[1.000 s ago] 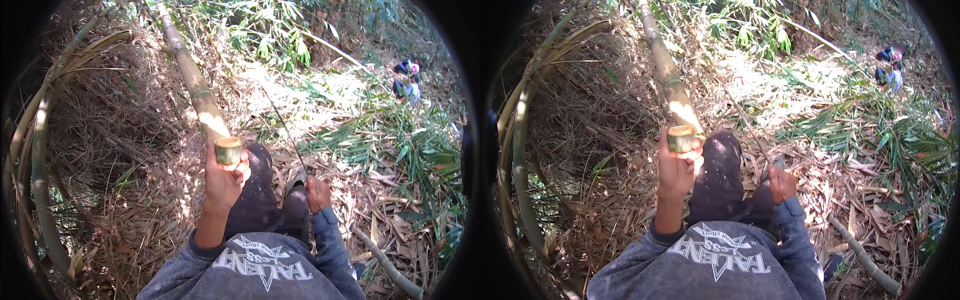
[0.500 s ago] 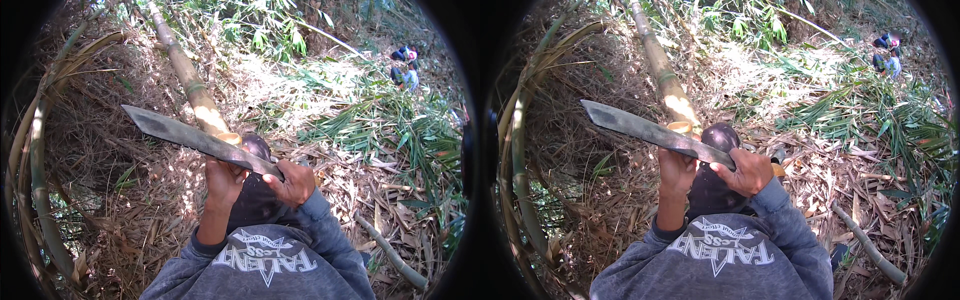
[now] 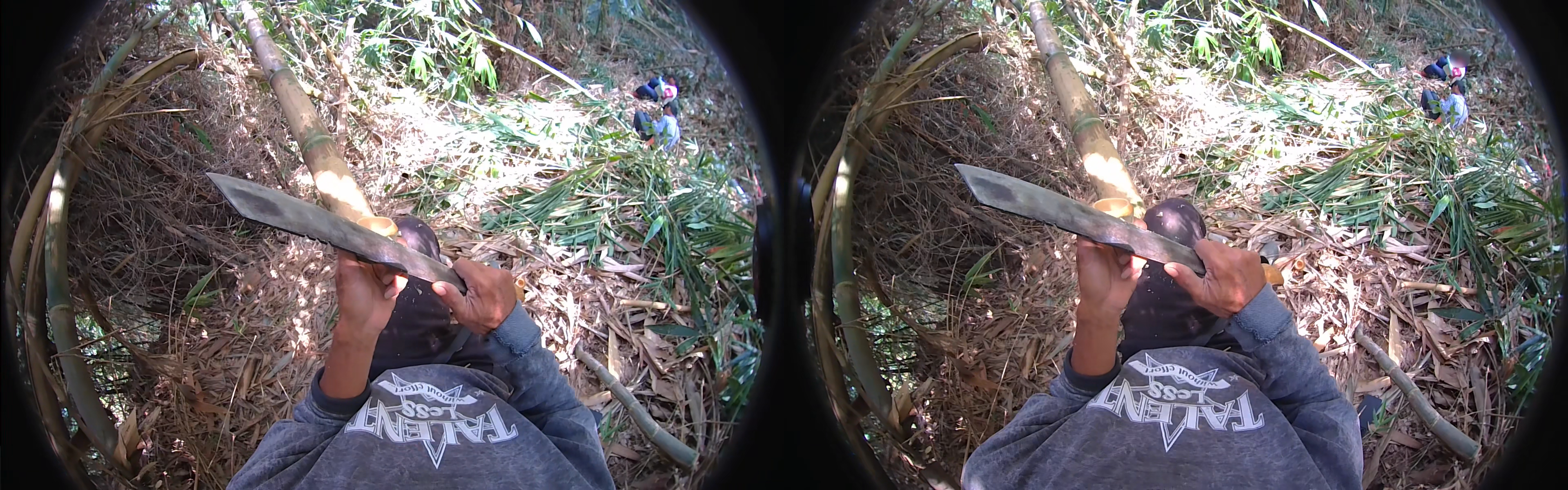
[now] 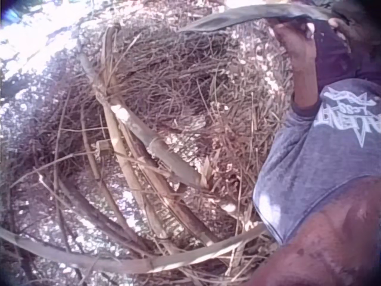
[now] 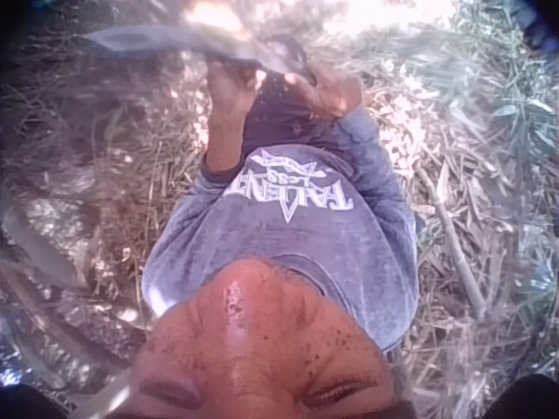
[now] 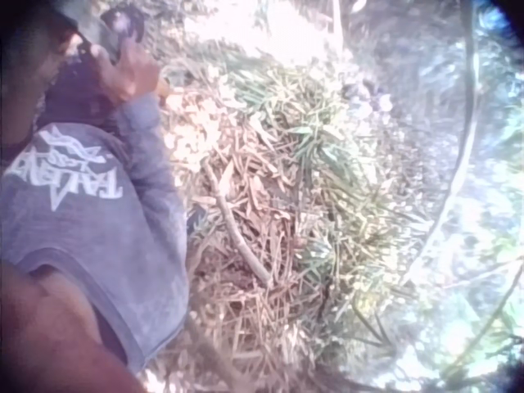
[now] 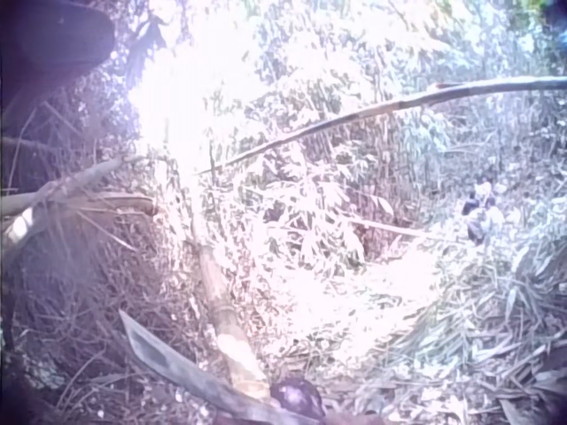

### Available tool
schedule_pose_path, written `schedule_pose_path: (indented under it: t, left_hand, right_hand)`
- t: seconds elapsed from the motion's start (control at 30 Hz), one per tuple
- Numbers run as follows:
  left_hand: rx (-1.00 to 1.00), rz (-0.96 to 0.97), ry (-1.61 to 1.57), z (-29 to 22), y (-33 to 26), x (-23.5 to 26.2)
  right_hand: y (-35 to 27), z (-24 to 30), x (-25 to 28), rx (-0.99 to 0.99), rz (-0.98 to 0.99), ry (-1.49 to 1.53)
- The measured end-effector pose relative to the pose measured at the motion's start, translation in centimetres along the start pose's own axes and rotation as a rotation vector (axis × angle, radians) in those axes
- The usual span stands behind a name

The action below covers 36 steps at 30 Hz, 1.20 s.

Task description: The person uses a machete to cut a section of bamboo in a forest. They position the blade against the bamboo stalk and strike it repeatedly to sever the piece. The person then holds the cut bamboo segment and continues to use the machete to trim and shape the ends.

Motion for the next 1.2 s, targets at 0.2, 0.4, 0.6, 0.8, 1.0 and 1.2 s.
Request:
schedule_pose_path:
  t: [0.2,0.4,0.6,0.8,1.0,1.2]
  left_hand:
    - [0.042,0.012,-0.018,-0.8,-0.8,0.9]
    - [0.048,0.163,-0.133,-5.9,-1.0,-1.4]
    - [0.181,0.196,-0.311,-4.0,0.3,-0.5]
    - [0.196,0.184,-0.344,-2.7,0.3,0.2]
    - [0.214,0.202,-0.43,-3.0,0.3,-0.1]
    - [0.253,0.163,-0.454,-2.8,0.2,-0.2]
  right_hand:
    - [0.2,-4.3,-1.3,0.01,0.015,0.013]
    - [-8.4,-20.9,-1.2,-0.689,0.083,-0.172]
    - [-11.5,-18.2,-3.4,-0.781,-0.054,0.068]
    - [-9.0,-13.2,-3.0,-0.647,-0.071,0.204]
    - [-6.7,-10.1,-2.0,-0.465,-0.126,0.268]
    - [-5.3,-7.2,-0.5,-0.362,-0.1,0.224]
Point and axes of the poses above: each hand's wrist, its own y-axis towards the middle knuckle, its own x-axis out of the back of the hand, z = x × y, the point moved 1 cm from there along y, towards the middle knuckle, and after that the axes turned 4 degrees about z, right-handed, at the moved point
